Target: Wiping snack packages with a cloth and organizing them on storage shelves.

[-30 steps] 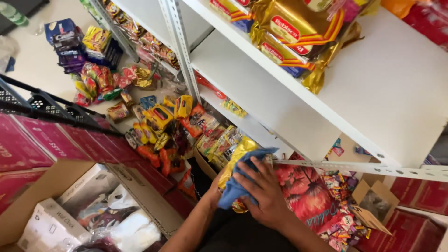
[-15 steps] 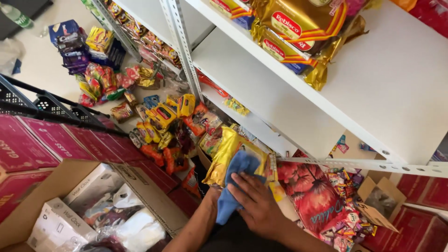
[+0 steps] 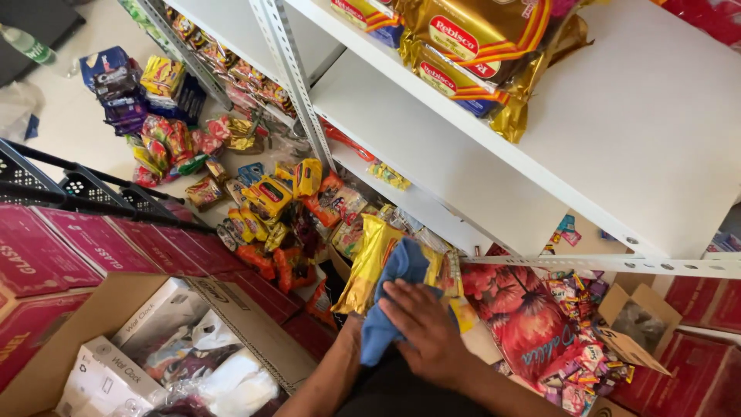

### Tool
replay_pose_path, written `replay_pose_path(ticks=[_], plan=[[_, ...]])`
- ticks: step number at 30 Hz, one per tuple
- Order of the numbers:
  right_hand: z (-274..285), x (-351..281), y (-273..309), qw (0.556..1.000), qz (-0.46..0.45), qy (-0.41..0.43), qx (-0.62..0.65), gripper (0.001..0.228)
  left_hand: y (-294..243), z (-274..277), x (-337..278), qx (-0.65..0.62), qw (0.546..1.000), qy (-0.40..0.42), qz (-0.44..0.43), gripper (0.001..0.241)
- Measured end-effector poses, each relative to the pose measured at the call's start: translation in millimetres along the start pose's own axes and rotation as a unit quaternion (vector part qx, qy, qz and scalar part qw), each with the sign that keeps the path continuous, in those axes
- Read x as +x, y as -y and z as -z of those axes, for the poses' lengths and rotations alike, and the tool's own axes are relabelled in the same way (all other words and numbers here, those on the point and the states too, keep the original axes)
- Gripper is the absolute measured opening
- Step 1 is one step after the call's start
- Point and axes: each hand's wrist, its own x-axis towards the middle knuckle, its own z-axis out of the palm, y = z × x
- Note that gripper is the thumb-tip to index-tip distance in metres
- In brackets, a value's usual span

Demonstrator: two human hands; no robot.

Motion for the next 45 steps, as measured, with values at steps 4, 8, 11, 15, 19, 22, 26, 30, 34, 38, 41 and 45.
replay_pose_path(ticks=[4,8,11,15,19,22,26,30,34,38,41,45], plan=[[18.5,17.8,-30.8,0.994,-0.006,-0.108,-0.016,0.059,-12.5,-36.6,3.4,0.018,1.000,0.003,-0.001,0.057],[10.9,-2.0,-74.4,0.906,-0.369,-0.147,0.145,0.052,-48.9,-120.8,-5.2,0.035,0.999,0.009,-0.011,0.058],[-2.2,-14.7,-96.4,0.785,-0.561,-0.132,0.229,0.065,-58.1,-130.2,-11.2,0.049,0.999,0.012,-0.013,0.058],[-7.5,19.7,-48.7,0.697,-0.568,-0.263,0.349,0.071,-63.1,-130.1,-15.7,0.064,0.998,0.007,-0.017,0.058],[-32.0,-7.0,-66.5,0.677,-0.498,-0.366,0.399,0.041,-64.7,-126.1,-21.9,0.085,0.996,0.006,-0.012,0.059],[-23.1,-14.4,-74.4,0.615,-0.492,-0.320,0.527,0.032,-67.0,-123.7,-24.4,0.100,0.995,0.006,-0.010,0.059],[-32.4,-32.2,-95.5,0.610,-0.482,-0.314,0.545,0.032,-72.1,-117.8,-27.3,0.116,0.993,0.003,-0.009,0.059],[-28.9,-38.9,-107.3,0.623,-0.494,-0.307,0.524,0.037,-106.1,-127.3,-38.5,-0.001,0.990,0.043,0.133,0.106],[-15.9,-42.8,-107.0,0.714,-0.424,-0.269,0.488,0.035,-129.1,-129.3,-50.6,0.239,0.962,0.131,0.032,0.110],[7.8,-27.9,-94.3,0.872,-0.370,-0.149,0.283,0.050,-138.7,-154.4,-57.1,0.158,0.981,0.115,0.001,0.090],[21.2,-23.0,-97.2,0.900,-0.311,-0.156,0.261,0.038,-139.5,-164.2,-62.5,0.149,0.982,0.105,-0.056,0.063],[39.4,-23.0,-91.3,0.896,-0.305,-0.236,0.222,0.036,-150.8,-175.7,-72.9,0.331,0.936,0.041,-0.111,0.068]])
